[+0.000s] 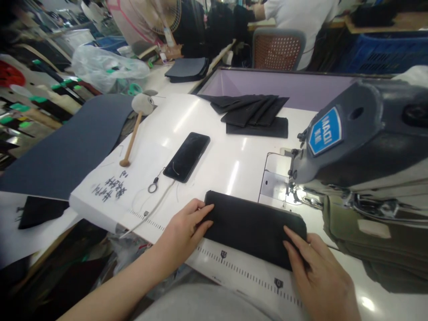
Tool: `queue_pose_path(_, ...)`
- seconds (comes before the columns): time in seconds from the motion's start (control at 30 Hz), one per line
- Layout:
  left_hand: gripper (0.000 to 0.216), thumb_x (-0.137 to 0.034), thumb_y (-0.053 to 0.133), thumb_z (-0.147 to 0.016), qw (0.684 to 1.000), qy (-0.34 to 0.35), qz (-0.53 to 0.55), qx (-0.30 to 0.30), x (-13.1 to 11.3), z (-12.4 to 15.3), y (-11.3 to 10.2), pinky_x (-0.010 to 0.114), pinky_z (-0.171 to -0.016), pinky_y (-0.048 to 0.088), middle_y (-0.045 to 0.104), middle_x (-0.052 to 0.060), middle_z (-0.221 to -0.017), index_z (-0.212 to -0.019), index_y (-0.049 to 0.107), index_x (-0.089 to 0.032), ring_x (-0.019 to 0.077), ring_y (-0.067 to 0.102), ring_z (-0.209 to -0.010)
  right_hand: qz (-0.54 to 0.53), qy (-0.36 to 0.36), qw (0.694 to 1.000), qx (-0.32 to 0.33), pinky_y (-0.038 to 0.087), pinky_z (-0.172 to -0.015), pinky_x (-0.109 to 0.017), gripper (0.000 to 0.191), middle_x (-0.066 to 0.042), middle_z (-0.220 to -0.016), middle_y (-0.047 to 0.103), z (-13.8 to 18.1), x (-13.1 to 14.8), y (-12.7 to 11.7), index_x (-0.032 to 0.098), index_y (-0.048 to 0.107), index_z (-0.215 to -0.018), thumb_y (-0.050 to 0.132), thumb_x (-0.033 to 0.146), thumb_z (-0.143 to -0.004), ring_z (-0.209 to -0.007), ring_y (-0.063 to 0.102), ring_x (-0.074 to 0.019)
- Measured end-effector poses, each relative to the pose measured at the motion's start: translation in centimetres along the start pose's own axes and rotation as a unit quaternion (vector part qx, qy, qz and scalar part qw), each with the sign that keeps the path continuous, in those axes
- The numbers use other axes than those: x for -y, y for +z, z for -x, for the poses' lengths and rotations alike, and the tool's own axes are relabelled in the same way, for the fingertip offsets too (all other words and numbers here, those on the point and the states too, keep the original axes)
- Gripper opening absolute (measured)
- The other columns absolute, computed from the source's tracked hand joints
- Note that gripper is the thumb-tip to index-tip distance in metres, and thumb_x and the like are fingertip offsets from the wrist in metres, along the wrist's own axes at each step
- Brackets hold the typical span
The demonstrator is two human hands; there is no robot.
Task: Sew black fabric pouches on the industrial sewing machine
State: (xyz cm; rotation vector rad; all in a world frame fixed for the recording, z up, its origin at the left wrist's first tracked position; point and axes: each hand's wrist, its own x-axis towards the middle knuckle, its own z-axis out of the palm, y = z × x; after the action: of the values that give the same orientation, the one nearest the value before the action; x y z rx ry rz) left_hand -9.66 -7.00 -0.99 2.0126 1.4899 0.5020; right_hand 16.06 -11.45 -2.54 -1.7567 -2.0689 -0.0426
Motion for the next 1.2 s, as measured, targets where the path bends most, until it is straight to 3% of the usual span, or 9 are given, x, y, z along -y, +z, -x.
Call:
queue_pose_path(0.23,0.03,-0.011,0.048,-0.08,1.0,-0.019,-0.005,0.019,-0.22,-0.25,-0.17,0.029,-0.076,0.05,0.048,0.005,-0.093,-0.109,0.053,-0.012,0.0146,0.054,-0.08,0.022,-0.032,0.999,0.011,0.043,-0.047,-0.023,0.043,-0.003,-0.077,0.054,0.28,-0.62,0.19,0.016,0.059,-0.103,0.03,0.045,-0.09,-0.06,0.056,-0.014)
queue_pose_path(0.57,0.027,-0.011,0.049,-0.078,1.0,-0.021,-0.002,0.005,-0.24,-0.12,-0.2,0.028,-0.075,0.05,0.05,0.004,-0.09,-0.105,0.054,-0.013,0.0139,0.054,-0.078,0.047,-0.027,0.999,0.004,0.045,-0.046,-0.024,0.043,-0.007,-0.087,0.057,0.17,-0.35,0.35,0.018,0.057,-0.107,0.028,0.044,-0.09,-0.067,0.059,-0.0172)
queue_pose_path(0.8,0.024,-0.012,0.048,-0.079,1.0,-0.02,-0.003,-0.006,-0.1,-0.19,-0.22,0.027,-0.072,0.05,0.05,0.002,-0.087,-0.101,0.055,-0.016,0.0131,0.054,-0.075,0.051,-0.021,0.998,0.01,0.043,-0.044,-0.024,0.043,-0.005,-0.084,0.055,0.22,-0.58,0.47,0.018,0.056,-0.109,0.028,0.044,-0.09,-0.064,0.058,-0.0161)
queue_pose_path(1.2,0.025,-0.014,0.048,-0.079,1.0,-0.026,-0.009,-0.002,-0.14,-0.41,-0.2,0.027,-0.073,0.05,0.05,0.003,-0.089,-0.103,0.054,-0.015,0.0133,0.054,-0.075,0.079,-0.035,0.996,-0.001,0.047,-0.052,-0.031,0.046,-0.011,-0.094,0.056,0.47,-0.45,0.63,0.015,0.057,-0.107,0.025,0.043,-0.09,-0.075,0.06,-0.0233)
